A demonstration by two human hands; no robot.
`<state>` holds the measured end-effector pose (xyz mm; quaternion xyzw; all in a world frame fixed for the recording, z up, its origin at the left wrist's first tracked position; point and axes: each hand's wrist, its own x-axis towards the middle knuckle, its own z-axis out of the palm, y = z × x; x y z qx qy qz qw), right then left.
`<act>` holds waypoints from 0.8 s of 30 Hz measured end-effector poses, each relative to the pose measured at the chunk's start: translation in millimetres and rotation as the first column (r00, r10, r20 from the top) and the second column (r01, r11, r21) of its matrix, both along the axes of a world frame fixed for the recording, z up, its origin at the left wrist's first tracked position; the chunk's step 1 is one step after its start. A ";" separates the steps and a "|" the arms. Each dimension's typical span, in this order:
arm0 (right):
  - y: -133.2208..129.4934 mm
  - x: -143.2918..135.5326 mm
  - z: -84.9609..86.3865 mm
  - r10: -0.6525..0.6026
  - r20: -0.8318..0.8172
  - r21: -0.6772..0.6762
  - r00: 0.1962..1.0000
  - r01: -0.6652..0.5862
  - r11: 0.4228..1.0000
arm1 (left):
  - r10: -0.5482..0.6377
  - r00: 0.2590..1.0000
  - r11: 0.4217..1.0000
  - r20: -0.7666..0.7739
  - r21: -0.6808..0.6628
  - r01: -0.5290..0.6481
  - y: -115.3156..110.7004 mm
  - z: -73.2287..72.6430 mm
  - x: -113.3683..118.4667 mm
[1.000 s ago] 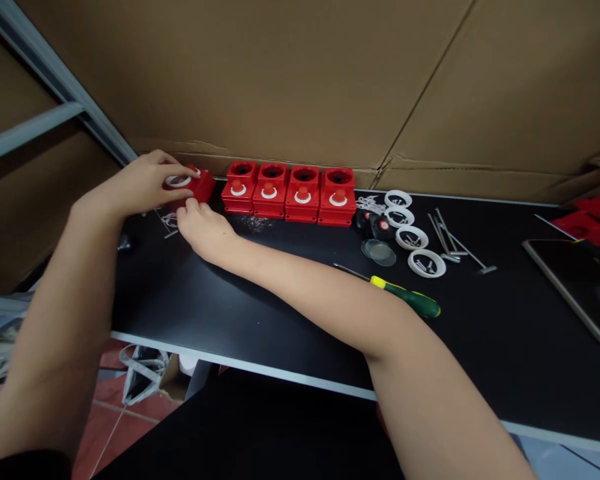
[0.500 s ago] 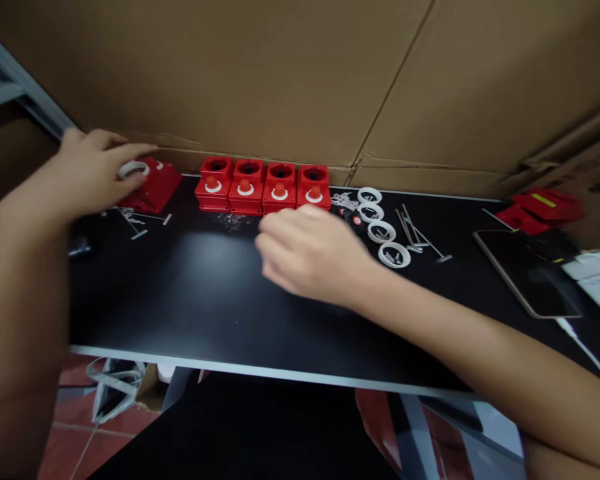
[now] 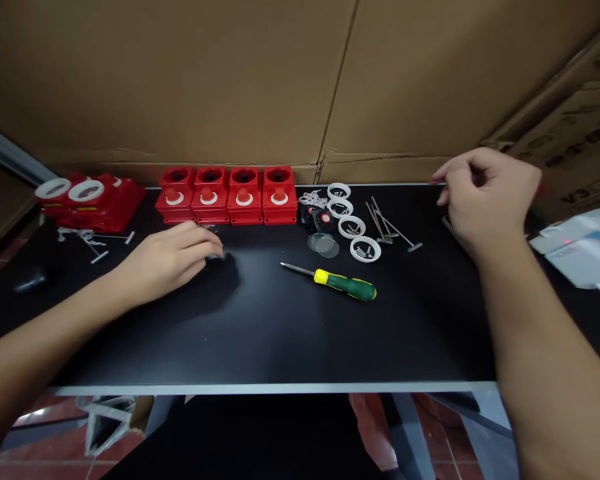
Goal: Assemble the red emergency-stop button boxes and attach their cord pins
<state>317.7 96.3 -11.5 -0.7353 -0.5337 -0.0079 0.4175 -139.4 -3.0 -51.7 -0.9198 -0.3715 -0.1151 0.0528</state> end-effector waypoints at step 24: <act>-24.0 -15.7 -16.5 0.358 0.186 -0.203 0.915 -0.320 0.925 | 0.419 0.907 0.907 0.050 0.032 -0.421 48.7 -7.1 -75.7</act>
